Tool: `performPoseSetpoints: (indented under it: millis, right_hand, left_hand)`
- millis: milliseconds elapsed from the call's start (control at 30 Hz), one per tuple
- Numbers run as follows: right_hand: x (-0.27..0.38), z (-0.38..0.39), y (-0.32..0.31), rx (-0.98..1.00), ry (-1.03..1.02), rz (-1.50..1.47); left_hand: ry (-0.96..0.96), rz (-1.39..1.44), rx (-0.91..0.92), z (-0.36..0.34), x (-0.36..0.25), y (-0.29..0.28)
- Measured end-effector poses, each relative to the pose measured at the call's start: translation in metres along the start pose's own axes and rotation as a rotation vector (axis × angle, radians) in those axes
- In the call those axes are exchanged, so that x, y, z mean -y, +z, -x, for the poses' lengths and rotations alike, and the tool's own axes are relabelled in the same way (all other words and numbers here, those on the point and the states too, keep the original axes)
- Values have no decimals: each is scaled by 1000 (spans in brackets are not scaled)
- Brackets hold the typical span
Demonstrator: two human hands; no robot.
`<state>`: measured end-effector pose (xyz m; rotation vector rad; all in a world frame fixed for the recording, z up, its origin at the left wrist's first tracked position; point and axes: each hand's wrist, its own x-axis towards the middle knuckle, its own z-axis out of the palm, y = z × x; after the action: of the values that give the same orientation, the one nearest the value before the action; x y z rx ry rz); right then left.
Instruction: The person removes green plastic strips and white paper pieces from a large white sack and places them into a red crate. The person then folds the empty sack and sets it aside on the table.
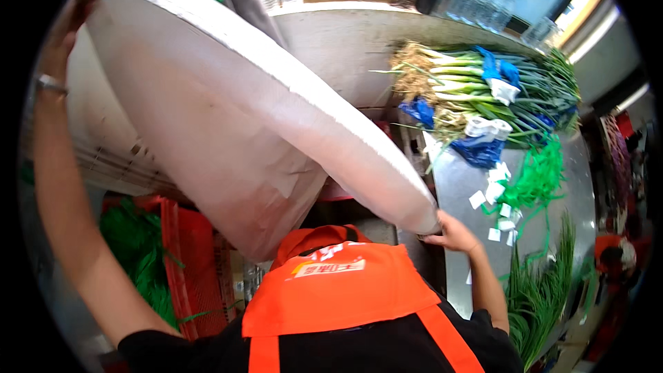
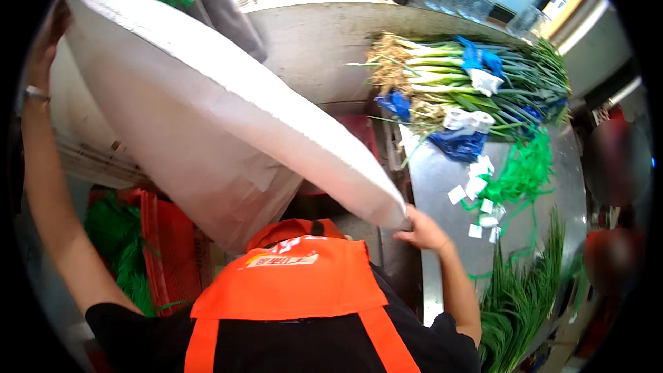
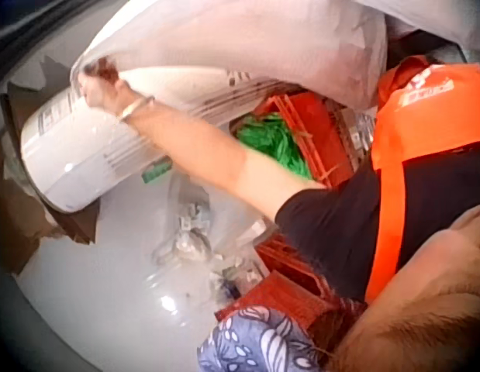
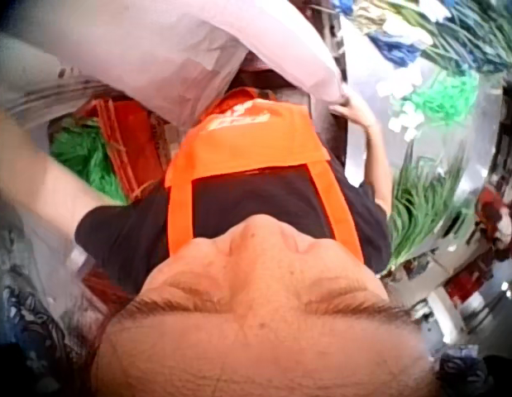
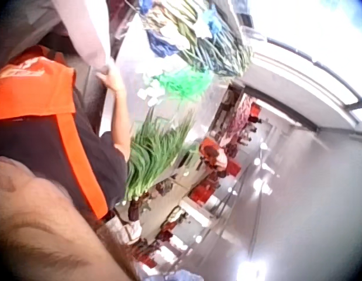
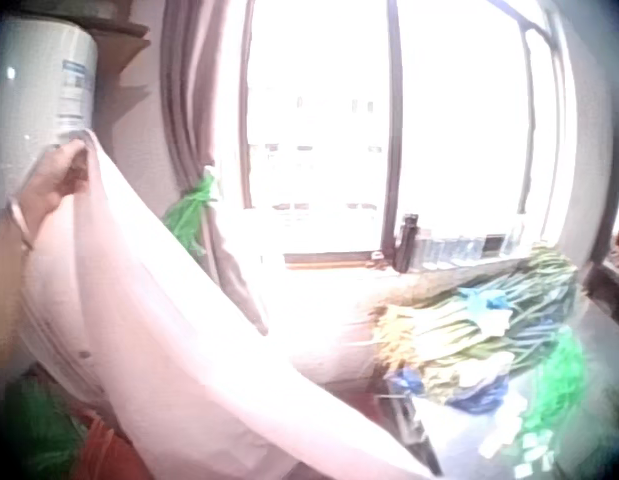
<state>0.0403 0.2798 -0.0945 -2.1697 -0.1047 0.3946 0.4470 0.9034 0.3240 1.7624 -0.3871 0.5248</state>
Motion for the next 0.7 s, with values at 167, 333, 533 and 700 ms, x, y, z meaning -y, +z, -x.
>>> performPoseSetpoints:
  millis: [167, 333, 533, 700]
  right_hand:
    - [-37, -41, -65, -453, 119, 352]
    - [23, -30, -252, -906, 95, -137]
    - [120, 5, -357, -1264, -136, -37]
    - [98, 12, -413, -864, 198, 521]
  left_hand:
    - [-120, -66, -250, -18, 24, 30]
    - [-85, 115, -258, -1, 23, 55]
    - [20, 289, -341, -22, 28, 35]
    - [112, 367, -313, -33, 63, 81]
